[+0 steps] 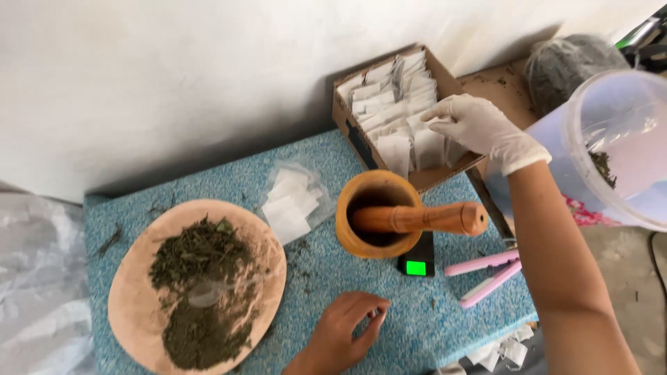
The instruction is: Filling small tea bags with dried tea leaves, weighing them on a scale, and using a mortar and pestle.
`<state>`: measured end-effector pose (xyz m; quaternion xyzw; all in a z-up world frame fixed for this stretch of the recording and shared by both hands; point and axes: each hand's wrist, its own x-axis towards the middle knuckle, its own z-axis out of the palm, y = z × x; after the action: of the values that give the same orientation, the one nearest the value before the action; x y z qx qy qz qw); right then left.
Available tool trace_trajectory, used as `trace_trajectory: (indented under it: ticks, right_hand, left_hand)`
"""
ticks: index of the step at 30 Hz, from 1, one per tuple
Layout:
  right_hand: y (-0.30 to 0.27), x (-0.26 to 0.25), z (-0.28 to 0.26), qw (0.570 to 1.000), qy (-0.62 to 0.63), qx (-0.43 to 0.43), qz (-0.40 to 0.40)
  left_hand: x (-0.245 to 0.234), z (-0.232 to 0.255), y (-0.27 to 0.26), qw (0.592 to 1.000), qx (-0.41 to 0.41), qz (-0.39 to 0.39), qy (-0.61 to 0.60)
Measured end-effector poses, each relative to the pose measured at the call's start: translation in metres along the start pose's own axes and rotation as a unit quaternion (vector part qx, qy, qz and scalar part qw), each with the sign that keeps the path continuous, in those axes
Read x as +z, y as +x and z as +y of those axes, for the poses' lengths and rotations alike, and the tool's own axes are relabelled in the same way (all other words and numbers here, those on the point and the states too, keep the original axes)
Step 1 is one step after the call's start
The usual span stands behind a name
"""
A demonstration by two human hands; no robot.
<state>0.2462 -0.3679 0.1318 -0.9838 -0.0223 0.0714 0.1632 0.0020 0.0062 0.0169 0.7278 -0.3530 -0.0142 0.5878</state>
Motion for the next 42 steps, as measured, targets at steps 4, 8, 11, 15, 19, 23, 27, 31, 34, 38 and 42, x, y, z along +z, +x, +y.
trace_trajectory:
  ticks: [4, 8, 11, 15, 19, 23, 27, 31, 34, 38, 42]
  right_hand:
    - [-0.050, -0.021, -0.029, 0.995, -0.012, -0.067, 0.075]
    - [-0.134, -0.015, -0.047, 0.953, 0.090, -0.089, 0.276]
    - [-0.203, 0.055, -0.043, 0.893, 0.165, -0.017, 0.419]
    - [-0.267, 0.171, -0.017, 0.853, -0.067, 0.026, 0.516]
    - [-0.295, 0.190, -0.107, 0.852, 0.394, 0.108, 0.327]
    - [-0.268, 0.185, -0.125, 0.927, 0.199, -0.235, 0.214]
    - [-0.231, 0.185, -0.172, 0.963, 0.182, -0.198, 0.015]
    - [-0.193, 0.177, -0.237, 0.964, 0.103, -0.223, 0.098]
    - [-0.161, 0.175, -0.273, 0.941, -0.090, -0.237, 0.222]
    - [-0.118, 0.226, -0.264, 0.839, -0.341, -0.183, 0.383]
    - [-0.111, 0.241, -0.253, 0.872, -0.103, -0.222, 0.424]
  left_hand:
    - [0.002, 0.001, -0.002, 1.000, 0.002, 0.003, -0.022]
    - [-0.003, -0.003, 0.004, 1.000, -0.001, 0.002, -0.024]
    - [-0.001, 0.001, 0.002, 0.999, 0.010, 0.028, -0.027]
    - [0.002, -0.003, -0.005, 0.993, 0.068, 0.098, 0.022]
    - [-0.007, -0.003, -0.014, 0.984, 0.101, 0.121, 0.078]
    - [-0.020, -0.002, -0.026, 0.979, 0.109, 0.121, 0.120]
    - [-0.066, -0.006, -0.036, 0.953, 0.144, 0.096, 0.247]
    - [-0.129, -0.023, -0.035, 0.884, 0.083, 0.302, 0.346]
    - [-0.164, -0.035, -0.047, 0.870, 0.103, 0.397, 0.273]
    - [-0.156, -0.032, -0.050, 0.866, 0.102, 0.407, 0.271]
    - [-0.134, -0.019, -0.040, 0.915, 0.005, 0.374, 0.150]
